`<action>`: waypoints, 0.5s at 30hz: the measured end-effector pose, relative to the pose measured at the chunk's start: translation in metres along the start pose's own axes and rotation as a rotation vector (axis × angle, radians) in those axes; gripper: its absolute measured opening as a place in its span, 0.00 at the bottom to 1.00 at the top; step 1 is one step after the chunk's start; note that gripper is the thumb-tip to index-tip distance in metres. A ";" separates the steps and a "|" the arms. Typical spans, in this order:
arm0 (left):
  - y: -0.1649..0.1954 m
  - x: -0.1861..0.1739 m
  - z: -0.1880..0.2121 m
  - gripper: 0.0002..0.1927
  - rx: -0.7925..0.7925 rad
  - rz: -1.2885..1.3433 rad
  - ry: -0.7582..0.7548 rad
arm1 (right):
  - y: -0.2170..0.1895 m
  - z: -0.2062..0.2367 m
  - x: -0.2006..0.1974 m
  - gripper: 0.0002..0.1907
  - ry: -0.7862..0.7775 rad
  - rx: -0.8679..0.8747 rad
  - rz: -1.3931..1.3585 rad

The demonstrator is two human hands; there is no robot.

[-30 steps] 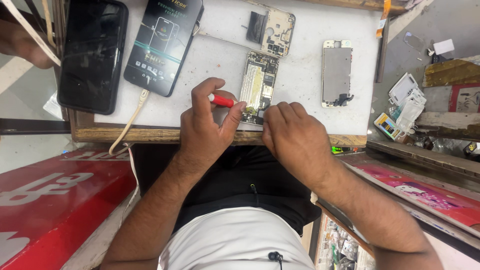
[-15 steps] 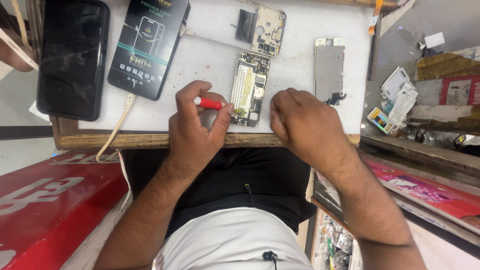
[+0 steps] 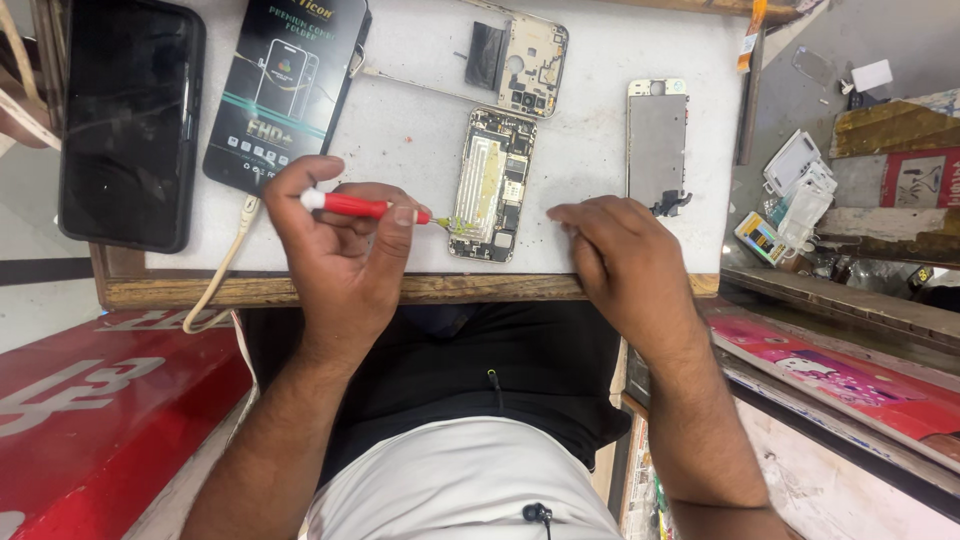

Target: The person disassembles a white smartphone, removes the back cover, and uses a screwdriver to unscrew components on the motherboard. The person handles the phone, back cover, and internal parts on a cluttered workbench.

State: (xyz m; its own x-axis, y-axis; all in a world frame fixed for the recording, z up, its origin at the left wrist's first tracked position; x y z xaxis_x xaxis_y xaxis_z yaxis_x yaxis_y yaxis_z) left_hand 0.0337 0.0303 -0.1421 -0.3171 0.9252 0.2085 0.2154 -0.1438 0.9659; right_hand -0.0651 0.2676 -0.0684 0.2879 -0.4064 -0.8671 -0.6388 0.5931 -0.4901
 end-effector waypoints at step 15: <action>0.001 -0.001 -0.002 0.26 0.037 -0.011 -0.022 | 0.025 0.034 0.042 0.14 0.278 0.058 -0.391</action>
State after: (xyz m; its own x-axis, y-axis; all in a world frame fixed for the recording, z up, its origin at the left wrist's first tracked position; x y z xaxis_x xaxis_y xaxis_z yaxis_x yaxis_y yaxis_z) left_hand 0.0320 0.0289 -0.1414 -0.2992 0.9342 0.1943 0.2458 -0.1213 0.9617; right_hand -0.0446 0.2894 -0.1197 0.2921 -0.7726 -0.5638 -0.4778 0.3928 -0.7858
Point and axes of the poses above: each hand's wrist, its own z-axis away from the middle knuckle, its own x-axis out of the palm, y = z × x, the point moved 2 cm from there along -z, towards the middle knuckle, and after that the axes turned 3 degrees about -y, right-handed, at the moved point
